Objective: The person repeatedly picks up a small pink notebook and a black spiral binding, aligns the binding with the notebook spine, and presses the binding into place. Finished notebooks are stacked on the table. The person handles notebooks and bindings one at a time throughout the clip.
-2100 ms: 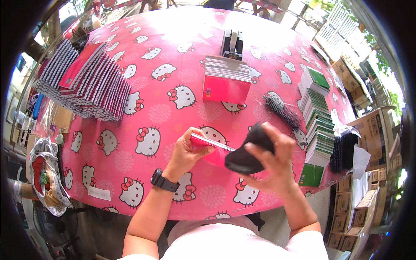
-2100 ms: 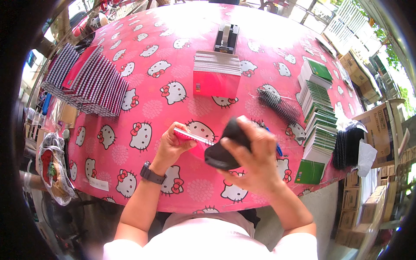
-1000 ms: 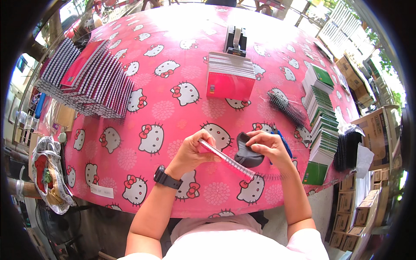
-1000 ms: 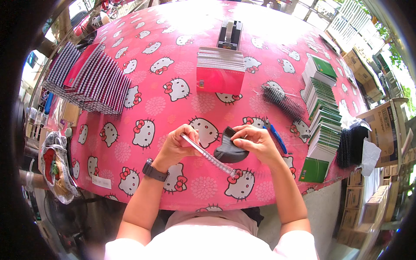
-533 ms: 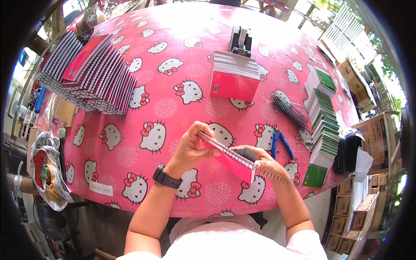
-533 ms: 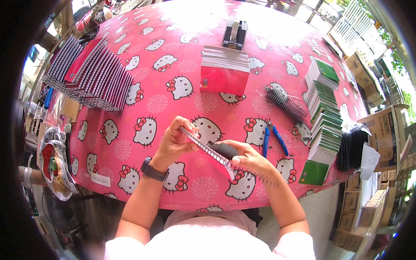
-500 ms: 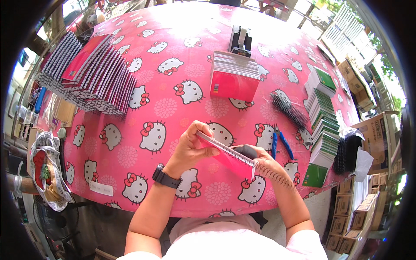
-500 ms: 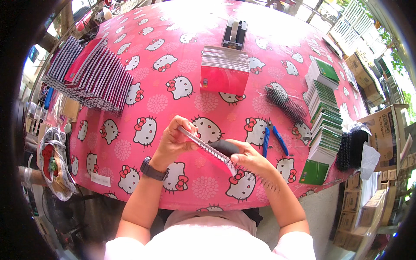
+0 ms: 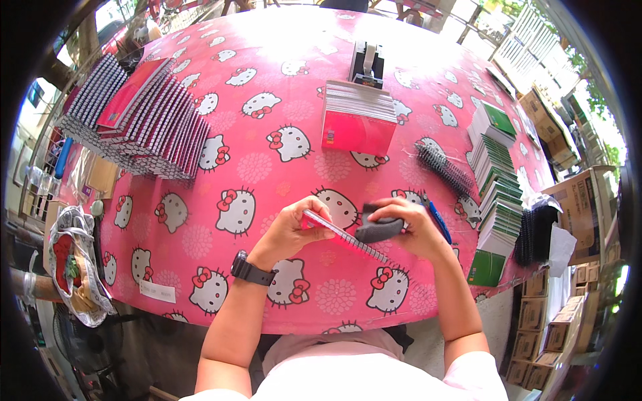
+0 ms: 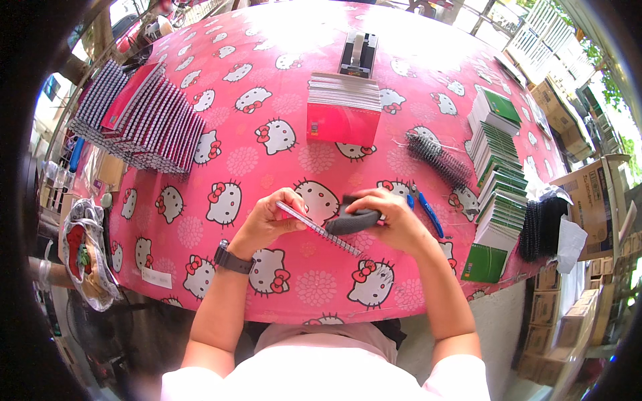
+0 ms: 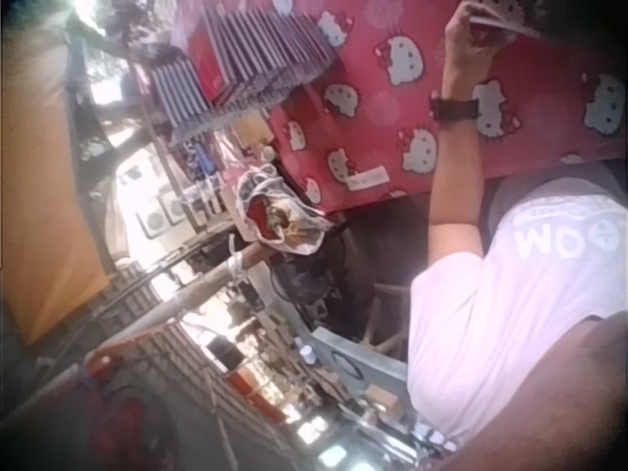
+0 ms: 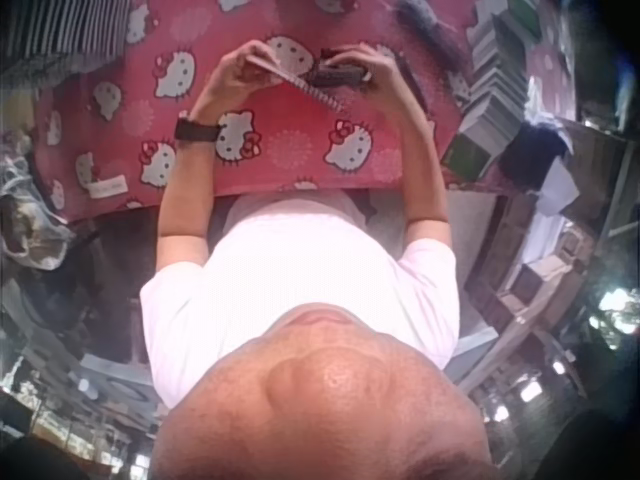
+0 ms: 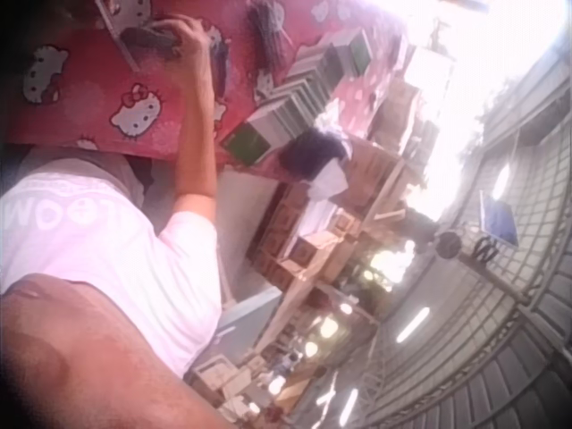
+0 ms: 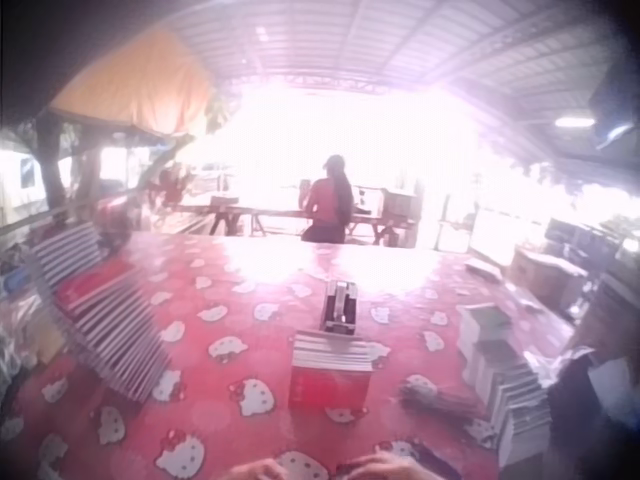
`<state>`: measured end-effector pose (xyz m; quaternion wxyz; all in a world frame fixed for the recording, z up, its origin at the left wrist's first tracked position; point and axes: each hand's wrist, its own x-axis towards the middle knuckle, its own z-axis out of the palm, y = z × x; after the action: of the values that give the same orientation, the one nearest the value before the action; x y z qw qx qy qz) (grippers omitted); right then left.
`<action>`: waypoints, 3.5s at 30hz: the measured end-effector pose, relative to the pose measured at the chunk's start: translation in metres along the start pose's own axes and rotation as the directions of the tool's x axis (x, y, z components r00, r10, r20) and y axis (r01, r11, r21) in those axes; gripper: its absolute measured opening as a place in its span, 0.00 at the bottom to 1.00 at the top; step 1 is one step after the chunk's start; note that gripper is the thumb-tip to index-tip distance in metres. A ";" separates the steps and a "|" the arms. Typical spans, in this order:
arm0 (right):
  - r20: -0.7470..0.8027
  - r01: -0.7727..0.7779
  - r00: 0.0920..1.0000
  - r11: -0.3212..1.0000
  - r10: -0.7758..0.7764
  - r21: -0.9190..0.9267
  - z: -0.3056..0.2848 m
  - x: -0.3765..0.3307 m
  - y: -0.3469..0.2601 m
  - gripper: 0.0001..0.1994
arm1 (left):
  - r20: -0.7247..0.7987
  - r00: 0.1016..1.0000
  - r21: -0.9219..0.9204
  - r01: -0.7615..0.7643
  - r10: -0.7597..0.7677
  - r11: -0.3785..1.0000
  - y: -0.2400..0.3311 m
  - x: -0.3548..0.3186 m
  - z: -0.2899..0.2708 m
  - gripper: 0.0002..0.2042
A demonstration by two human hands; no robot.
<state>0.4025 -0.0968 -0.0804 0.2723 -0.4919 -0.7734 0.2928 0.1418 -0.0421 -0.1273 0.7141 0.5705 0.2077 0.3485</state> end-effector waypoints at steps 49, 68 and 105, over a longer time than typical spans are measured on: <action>-0.186 0.037 0.982 0.998 -0.044 -0.042 0.027 0.026 -0.057 0.16 | -0.238 0.967 -0.152 -0.129 0.090 0.980 -0.006 0.002 0.023 0.08; -0.351 0.096 0.934 0.993 -0.069 0.061 0.034 0.039 -0.081 0.13 | -0.289 0.888 0.019 -0.368 0.358 0.930 0.010 -0.005 0.037 0.06; -0.465 0.167 0.834 0.939 -0.297 -0.300 -0.004 0.067 -0.007 0.10 | -0.267 0.954 0.940 0.289 0.137 -0.182 0.250 0.078 -0.214 0.17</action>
<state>0.3767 -0.0368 -0.0640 0.4349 -0.4830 -0.7597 0.0200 -0.0191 0.1852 0.0641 0.0010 0.8423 0.5307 0.0944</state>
